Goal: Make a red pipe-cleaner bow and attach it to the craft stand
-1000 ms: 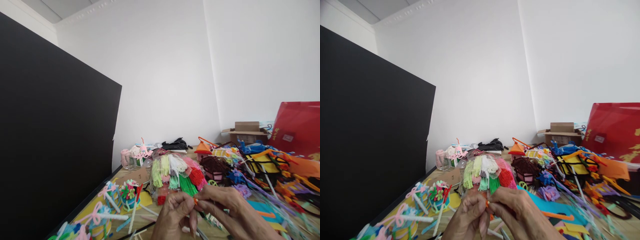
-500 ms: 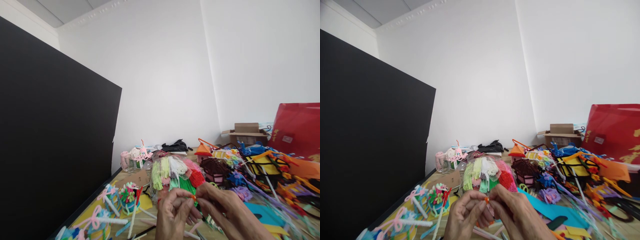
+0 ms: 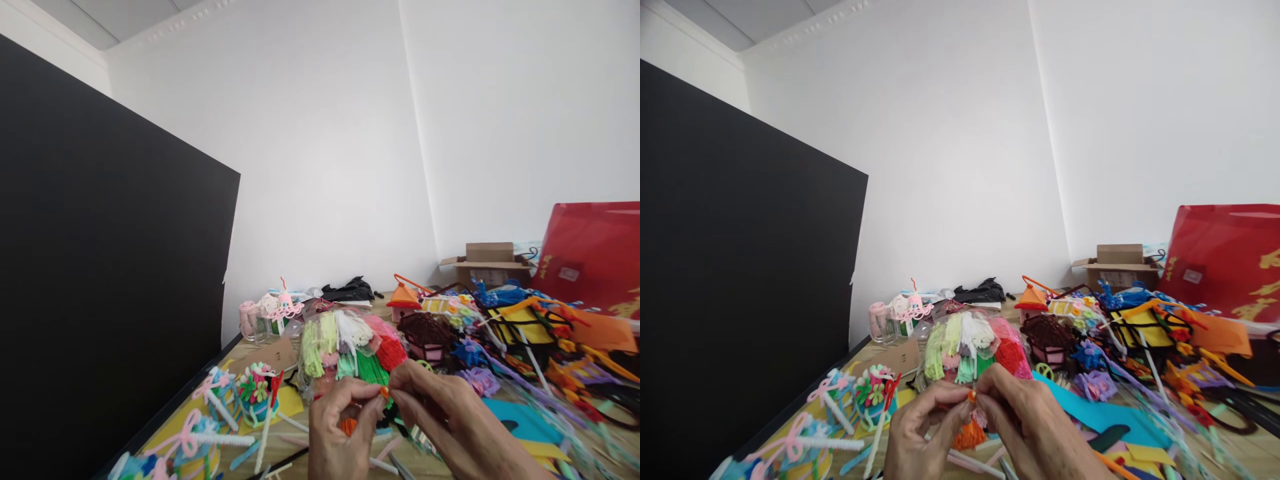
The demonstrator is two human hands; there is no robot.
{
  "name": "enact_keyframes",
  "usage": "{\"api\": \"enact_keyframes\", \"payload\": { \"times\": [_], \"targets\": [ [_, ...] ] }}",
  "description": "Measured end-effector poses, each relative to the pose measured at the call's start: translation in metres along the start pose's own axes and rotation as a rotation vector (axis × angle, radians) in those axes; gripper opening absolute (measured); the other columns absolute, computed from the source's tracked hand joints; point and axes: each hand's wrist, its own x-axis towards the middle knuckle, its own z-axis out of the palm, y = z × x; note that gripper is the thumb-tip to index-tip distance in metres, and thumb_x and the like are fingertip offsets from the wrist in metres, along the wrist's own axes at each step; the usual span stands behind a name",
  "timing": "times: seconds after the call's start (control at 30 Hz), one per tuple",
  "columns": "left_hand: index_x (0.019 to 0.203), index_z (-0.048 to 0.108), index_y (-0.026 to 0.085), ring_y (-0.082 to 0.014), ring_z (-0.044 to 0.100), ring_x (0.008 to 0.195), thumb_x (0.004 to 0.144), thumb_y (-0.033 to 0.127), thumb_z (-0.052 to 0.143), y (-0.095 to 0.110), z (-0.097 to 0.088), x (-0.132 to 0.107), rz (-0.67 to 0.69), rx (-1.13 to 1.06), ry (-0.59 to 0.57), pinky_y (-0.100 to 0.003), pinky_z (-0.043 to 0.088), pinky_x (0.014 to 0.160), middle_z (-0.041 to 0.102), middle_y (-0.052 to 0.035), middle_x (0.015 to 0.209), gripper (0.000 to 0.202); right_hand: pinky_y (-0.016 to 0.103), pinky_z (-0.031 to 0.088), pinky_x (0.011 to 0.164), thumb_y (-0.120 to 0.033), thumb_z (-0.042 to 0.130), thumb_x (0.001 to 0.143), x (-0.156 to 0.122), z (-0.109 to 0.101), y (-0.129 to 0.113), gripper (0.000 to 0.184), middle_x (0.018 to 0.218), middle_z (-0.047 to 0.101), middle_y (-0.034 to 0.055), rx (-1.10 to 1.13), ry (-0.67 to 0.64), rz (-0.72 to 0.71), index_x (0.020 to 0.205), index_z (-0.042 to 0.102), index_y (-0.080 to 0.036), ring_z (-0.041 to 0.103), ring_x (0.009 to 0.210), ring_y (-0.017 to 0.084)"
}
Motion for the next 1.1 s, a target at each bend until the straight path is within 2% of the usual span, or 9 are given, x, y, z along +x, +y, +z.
{"api": "enact_keyframes", "payload": {
  "times": [0.2,0.4,0.6,0.7,0.87,1.1],
  "targets": [
    [0.07,0.069,0.018,-0.0156,0.062,0.063,0.078,0.028,0.063,-0.006,0.004,-0.002,0.245,0.169,0.101,-0.023,0.05,0.06,0.066,-0.0042,0.068,0.015,0.024,0.034,0.053,-0.032,0.039,0.094,-0.001,0.002,0.0,0.02,0.068,0.053,-0.0021,-0.002,0.041,0.039,0.079,0.047,-0.022,0.046,0.059,0.013],
    [0.07,0.068,0.018,-0.0151,0.06,0.061,0.079,0.027,0.061,-0.006,0.005,-0.001,0.243,0.162,0.09,-0.022,0.048,0.056,0.064,-0.0037,0.067,0.015,0.024,0.034,0.05,-0.032,0.049,0.089,0.0,0.005,0.002,0.017,0.063,0.056,-0.002,-0.072,0.107,0.063,0.076,0.053,-0.021,0.047,0.055,0.012],
    [0.071,0.068,0.019,-0.0149,0.061,0.063,0.076,0.019,0.064,-0.004,0.005,0.0,0.281,0.147,0.093,-0.022,0.048,0.061,0.066,-0.0025,0.068,0.007,0.022,0.038,0.051,-0.036,0.057,0.083,-0.003,0.005,0.011,0.015,0.062,0.059,-0.0016,0.028,0.215,-0.001,0.076,0.06,-0.023,0.05,0.055,0.013],
    [0.072,0.068,0.019,-0.0142,0.061,0.063,0.077,0.015,0.063,-0.009,0.005,0.0,0.346,0.171,0.092,-0.021,0.048,0.06,0.065,-0.002,0.067,0.008,0.022,0.035,0.048,-0.037,0.056,0.084,-0.003,0.005,0.009,0.018,0.06,0.056,-0.0024,0.036,0.213,-0.003,0.073,0.058,-0.022,0.047,0.053,0.013],
    [0.074,0.066,0.019,-0.0141,0.059,0.062,0.08,0.016,0.06,-0.015,0.007,-0.002,0.411,0.239,0.147,-0.022,0.047,0.061,0.063,-0.0021,0.067,0.009,0.024,0.029,0.047,-0.034,0.046,0.09,0.001,0.009,0.001,0.021,0.058,0.048,-0.004,-0.014,0.127,0.069,0.073,0.049,-0.022,0.039,0.05,0.011],
    [0.073,0.063,0.02,-0.0146,0.059,0.063,0.082,0.018,0.057,-0.017,0.01,-0.003,0.43,0.304,0.256,-0.023,0.046,0.061,0.061,-0.0016,0.066,0.01,0.024,0.023,0.047,-0.034,0.044,0.091,0.004,0.018,-0.001,0.02,0.054,0.035,-0.007,0.139,0.147,0.1,0.075,0.049,-0.022,0.03,0.049,0.011]
  ]
}}
